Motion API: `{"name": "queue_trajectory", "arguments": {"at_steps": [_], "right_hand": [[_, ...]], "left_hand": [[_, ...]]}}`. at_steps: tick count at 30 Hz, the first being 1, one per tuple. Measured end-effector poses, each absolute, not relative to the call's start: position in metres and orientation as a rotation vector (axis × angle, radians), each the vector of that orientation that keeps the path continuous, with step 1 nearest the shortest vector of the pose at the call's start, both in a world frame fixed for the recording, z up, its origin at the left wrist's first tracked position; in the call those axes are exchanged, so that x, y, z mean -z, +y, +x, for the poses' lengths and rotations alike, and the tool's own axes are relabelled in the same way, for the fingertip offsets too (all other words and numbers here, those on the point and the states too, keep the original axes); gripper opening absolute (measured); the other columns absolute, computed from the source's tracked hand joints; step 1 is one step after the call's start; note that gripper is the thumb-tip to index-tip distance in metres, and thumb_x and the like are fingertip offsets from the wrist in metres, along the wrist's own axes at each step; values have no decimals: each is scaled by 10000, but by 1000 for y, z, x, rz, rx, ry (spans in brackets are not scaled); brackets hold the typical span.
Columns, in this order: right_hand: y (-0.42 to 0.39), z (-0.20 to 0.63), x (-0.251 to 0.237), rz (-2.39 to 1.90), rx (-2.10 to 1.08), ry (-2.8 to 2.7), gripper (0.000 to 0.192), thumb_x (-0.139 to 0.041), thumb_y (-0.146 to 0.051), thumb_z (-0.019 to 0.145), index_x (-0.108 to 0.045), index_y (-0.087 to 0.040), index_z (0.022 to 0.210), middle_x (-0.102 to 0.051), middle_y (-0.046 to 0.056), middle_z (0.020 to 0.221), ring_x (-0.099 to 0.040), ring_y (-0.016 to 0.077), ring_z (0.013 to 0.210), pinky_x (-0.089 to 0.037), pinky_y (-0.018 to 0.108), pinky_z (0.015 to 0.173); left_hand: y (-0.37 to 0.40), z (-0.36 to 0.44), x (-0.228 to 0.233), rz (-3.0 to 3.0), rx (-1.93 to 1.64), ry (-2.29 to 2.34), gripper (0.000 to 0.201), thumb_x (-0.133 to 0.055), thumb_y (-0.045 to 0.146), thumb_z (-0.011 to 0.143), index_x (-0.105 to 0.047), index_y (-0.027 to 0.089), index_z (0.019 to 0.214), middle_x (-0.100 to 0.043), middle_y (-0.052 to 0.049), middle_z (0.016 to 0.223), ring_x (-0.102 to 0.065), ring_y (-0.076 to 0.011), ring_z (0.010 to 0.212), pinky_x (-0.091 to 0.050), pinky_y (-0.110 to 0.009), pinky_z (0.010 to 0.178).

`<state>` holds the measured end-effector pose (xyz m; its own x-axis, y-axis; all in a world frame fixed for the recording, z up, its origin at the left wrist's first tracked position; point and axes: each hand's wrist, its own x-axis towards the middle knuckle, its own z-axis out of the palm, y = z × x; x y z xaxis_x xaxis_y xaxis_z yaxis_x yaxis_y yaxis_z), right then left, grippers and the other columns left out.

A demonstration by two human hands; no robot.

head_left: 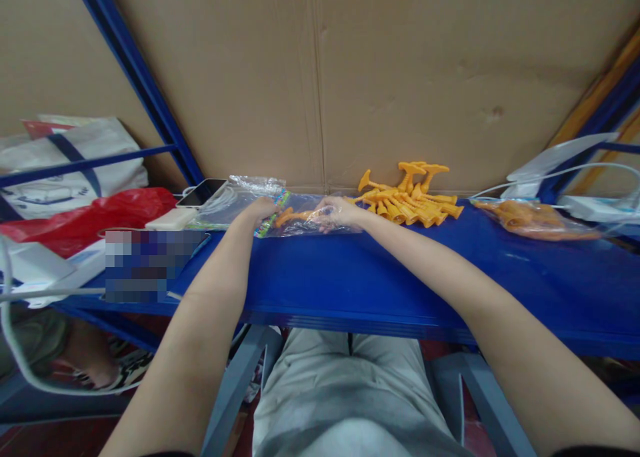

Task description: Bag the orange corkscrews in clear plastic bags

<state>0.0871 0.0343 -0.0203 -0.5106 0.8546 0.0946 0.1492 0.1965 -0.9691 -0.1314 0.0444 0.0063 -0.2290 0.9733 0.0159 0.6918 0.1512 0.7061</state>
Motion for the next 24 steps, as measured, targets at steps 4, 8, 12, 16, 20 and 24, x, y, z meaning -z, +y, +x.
{"name": "queue_trajectory", "arguments": {"at_steps": [4,8,12,16,20,24], "right_hand": [[32,83,17,-901,-1518,-1909,337,-818,-150,675,-527,-203,837,-633,-6,759,-674,141,613,-620,335,677],[32,80,20,-896,-1517,-1910,285,-773,-100,701,-541,-198,834,-632,-14,728,-654,122,600,-609,316,677],[33,77,30,-874,-1425,-1855,248,-683,5,723,-579,-195,826,-627,-32,732,-627,106,636,-594,323,720],[30,74,35,-886,-1290,-1917,235,-715,-11,708,-640,-178,855,-678,3,868,-648,137,789,-554,382,868],[26,74,32,-881,-1097,-2048,239,-777,-117,707,-712,-157,934,-711,58,1050,-643,194,1032,-461,400,1015],[22,76,30,-902,-1057,-2130,300,-779,-181,732,-738,-171,1028,-714,71,1136,-633,216,1099,-432,417,1039]], "left_hand": [[47,-134,-5,1558,-855,1987,195,-704,129,675,-560,192,560,-601,10,508,-631,-156,578,-485,-208,542],[48,-135,-5,1552,-866,1962,165,-768,182,632,-607,192,598,-636,-1,532,-656,-176,619,-489,-214,545],[48,-135,-7,1542,-876,2003,155,-780,174,595,-629,192,627,-629,7,527,-672,-193,661,-476,-205,526],[46,-132,-7,1551,-868,1991,152,-749,123,579,-609,183,584,-599,26,497,-664,-182,639,-471,-196,526],[44,-128,-9,1570,-863,2032,160,-718,88,563,-588,181,545,-599,31,484,-661,-180,611,-482,-208,545],[45,-127,-9,1591,-845,2087,130,-635,47,604,-598,169,577,-651,-2,549,-680,-192,638,-497,-221,572]]}}
